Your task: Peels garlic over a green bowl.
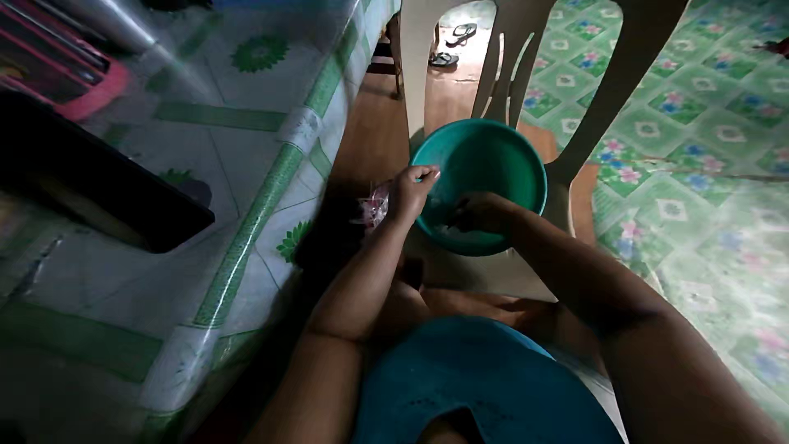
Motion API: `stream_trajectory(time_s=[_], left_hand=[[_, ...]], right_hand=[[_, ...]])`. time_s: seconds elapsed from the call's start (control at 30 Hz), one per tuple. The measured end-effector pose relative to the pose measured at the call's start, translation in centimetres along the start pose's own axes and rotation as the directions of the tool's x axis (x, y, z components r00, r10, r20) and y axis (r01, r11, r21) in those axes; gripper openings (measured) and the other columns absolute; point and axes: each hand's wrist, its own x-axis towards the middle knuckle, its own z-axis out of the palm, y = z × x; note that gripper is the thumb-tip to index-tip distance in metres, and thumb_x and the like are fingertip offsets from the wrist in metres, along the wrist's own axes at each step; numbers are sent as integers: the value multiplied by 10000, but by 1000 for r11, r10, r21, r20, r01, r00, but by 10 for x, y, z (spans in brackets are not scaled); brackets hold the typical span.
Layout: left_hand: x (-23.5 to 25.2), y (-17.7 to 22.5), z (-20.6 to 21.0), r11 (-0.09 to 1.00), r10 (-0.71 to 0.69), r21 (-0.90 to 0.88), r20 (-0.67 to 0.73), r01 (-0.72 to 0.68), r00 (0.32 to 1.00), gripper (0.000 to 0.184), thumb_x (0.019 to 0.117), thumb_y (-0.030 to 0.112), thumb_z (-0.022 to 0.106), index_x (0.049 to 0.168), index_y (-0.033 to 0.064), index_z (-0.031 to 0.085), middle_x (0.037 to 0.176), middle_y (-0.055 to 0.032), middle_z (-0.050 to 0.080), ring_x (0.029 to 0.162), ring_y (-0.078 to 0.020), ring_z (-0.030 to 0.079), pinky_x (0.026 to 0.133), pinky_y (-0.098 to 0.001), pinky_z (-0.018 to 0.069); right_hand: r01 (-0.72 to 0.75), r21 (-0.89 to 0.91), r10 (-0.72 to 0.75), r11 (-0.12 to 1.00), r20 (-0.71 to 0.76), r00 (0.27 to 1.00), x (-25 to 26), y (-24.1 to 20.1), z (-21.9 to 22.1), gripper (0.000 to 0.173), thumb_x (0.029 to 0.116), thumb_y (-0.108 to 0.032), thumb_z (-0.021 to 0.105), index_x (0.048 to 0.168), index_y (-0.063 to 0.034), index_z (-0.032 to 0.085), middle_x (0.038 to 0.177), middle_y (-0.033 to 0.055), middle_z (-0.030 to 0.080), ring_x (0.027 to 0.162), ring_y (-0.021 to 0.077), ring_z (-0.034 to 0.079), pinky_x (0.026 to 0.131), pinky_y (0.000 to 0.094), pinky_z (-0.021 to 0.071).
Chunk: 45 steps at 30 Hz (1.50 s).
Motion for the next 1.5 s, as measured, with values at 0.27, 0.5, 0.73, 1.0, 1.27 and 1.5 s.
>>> stream_trajectory(time_s=[0.27,0.5,0.73,1.0,1.27,1.5], left_hand=[[-1,7,4,962,139,234,32,-142,990,255,1002,297,659,1128,107,775,1130,-87,738,1110,-221,680,1022,-457,516],[-3,12,6,888,268,353,122,-294,956,228,1004,264,650,1125,129,787,1064,-91,757,1062,-265,693,1007,-534,485],[-9,21,7,863,299,384,135,-328,945,213,1000,272,656,1078,132,796,1010,-90,757,1016,-267,705,957,-532,521],[-11,22,6,846,345,376,156,-379,926,218,1004,277,646,1084,143,799,1011,-78,760,1022,-255,700,986,-534,489],[-17,25,6,892,362,229,153,-389,920,227,1008,257,656,1132,108,775,1027,-100,736,1007,-261,687,951,-502,522],[-18,26,2,881,317,281,244,-380,917,235,1007,246,645,1136,95,772,1075,-106,739,1077,-260,680,1026,-517,485]], right_hand=[[248,-52,-251,967,-74,965,-44,-57,-27,309,1038,-34,511,1346,-12,493,1029,94,618,751,133,639,693,297,578],[387,-9,-383,922,-169,908,-72,-103,-41,289,1021,-24,522,1310,-34,498,976,69,624,707,130,645,656,297,589],[383,-46,-385,923,-177,906,-73,-108,-41,326,1015,-17,533,1335,-35,475,1008,90,631,722,142,655,655,298,589],[356,-96,-368,929,-172,914,-76,-109,-35,302,1025,-7,521,1324,-16,478,1012,104,599,714,141,643,660,298,589],[440,-504,-540,743,-63,839,-86,-113,-23,288,1009,-15,549,1292,26,515,1084,162,609,762,189,671,702,357,605],[321,-490,-434,811,-136,891,-82,-111,-16,324,1011,-18,544,1331,7,504,1118,168,611,786,193,681,709,345,609]])
